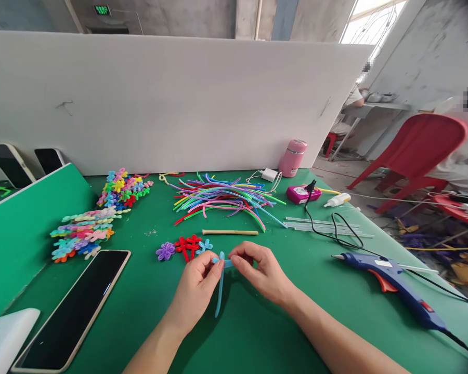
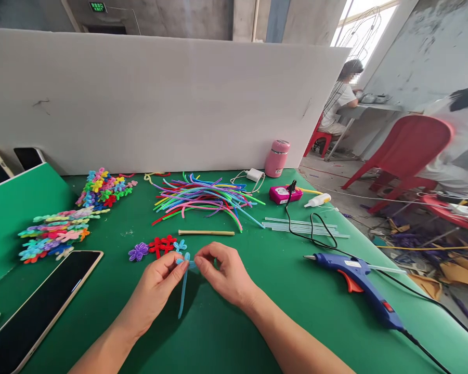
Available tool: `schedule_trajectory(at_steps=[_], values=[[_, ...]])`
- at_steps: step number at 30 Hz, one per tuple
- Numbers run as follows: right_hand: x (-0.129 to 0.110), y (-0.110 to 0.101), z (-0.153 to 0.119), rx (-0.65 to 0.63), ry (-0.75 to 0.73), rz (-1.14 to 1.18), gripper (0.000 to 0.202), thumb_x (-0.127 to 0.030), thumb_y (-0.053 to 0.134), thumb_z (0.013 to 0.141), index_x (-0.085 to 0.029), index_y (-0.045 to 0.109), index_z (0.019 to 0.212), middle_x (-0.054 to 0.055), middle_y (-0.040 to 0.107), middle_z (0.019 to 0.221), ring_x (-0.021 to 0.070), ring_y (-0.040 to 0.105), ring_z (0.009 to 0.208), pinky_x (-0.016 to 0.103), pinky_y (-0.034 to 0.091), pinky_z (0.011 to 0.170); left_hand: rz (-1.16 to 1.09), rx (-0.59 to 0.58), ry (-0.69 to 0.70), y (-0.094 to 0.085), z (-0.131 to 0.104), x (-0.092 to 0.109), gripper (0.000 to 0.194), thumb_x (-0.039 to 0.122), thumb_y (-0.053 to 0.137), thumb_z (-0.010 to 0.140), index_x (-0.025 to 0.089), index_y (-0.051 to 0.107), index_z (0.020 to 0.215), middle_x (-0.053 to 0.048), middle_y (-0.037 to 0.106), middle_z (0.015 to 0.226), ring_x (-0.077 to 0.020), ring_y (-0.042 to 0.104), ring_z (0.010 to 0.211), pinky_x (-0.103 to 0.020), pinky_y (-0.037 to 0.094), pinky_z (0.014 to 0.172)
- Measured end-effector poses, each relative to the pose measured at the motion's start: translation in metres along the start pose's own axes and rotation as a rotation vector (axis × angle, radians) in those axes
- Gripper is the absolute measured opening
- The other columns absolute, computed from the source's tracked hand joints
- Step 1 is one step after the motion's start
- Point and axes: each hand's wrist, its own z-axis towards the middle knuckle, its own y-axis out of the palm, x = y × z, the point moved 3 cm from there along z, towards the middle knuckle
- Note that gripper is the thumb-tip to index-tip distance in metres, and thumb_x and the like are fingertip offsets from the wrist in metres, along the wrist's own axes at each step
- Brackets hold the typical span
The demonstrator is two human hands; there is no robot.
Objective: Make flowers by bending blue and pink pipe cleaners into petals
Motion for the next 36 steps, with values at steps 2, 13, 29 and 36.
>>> schedule_trajectory(at_steps=[2, 13, 29, 36], values=[[0.0001, 0.0031, 0.0003, -0.051, 0.047, 0.067, 0.016, -0.025, 0.048, 0.079, -0.015, 0.057, 0.072, 0.0, 0.053, 0.062, 0.0095, 0.045, 0.057, 0.021, 0.037, 0.053, 0.028, -0.008, 0.023, 0.0004, -0.0007, 0.0018, 0.027, 0.037, 0.05, 0.075, 0.018, 0.044, 0.057, 0.006, 0.028, 0.054, -0.0097, 0.023, 0.051, -0.021, 0.02, 0.046], [0.0043, 0.009, 0.0007, -0.062, 0.21, 0.318, 0.019, -0.029, 0.05, 0.075, -0.015, 0.048, 0.062, -0.003, 0.042, 0.055, 0.0071, 0.034, 0.05, 0.02, 0.028, 0.046, -0.177, -0.06, -0.043, 0.0008, -0.0008, 0.0006, 0.012, 0.026, 0.049, 0.077, 0.017, 0.057, 0.08, 0.001, 0.047, 0.065, -0.0106, 0.036, 0.059, -0.021, 0.032, 0.056], [0.0009, 0.0093, 0.0005, -0.068, 0.227, 0.367, 0.021, -0.031, 0.051, 0.074, -0.015, 0.046, 0.061, -0.004, 0.039, 0.054, 0.007, 0.031, 0.05, 0.021, 0.025, 0.046, -0.152, -0.029, 0.003, -0.0029, -0.0012, 0.0034, 0.008, 0.025, 0.049, 0.077, 0.02, 0.048, 0.084, 0.003, 0.049, 0.064, -0.0103, 0.038, 0.056, -0.021, 0.031, 0.054], [0.0017, 0.0089, 0.0003, -0.062, 0.229, 0.37, 0.021, -0.031, 0.05, 0.075, -0.015, 0.046, 0.062, -0.004, 0.039, 0.055, 0.0073, 0.031, 0.051, 0.021, 0.025, 0.046, -0.086, -0.064, 0.025, -0.0039, -0.0028, 0.0057, 0.009, 0.025, 0.044, 0.08, 0.02, 0.044, 0.087, 0.006, 0.039, 0.059, -0.0094, 0.03, 0.053, -0.022, 0.027, 0.051]])
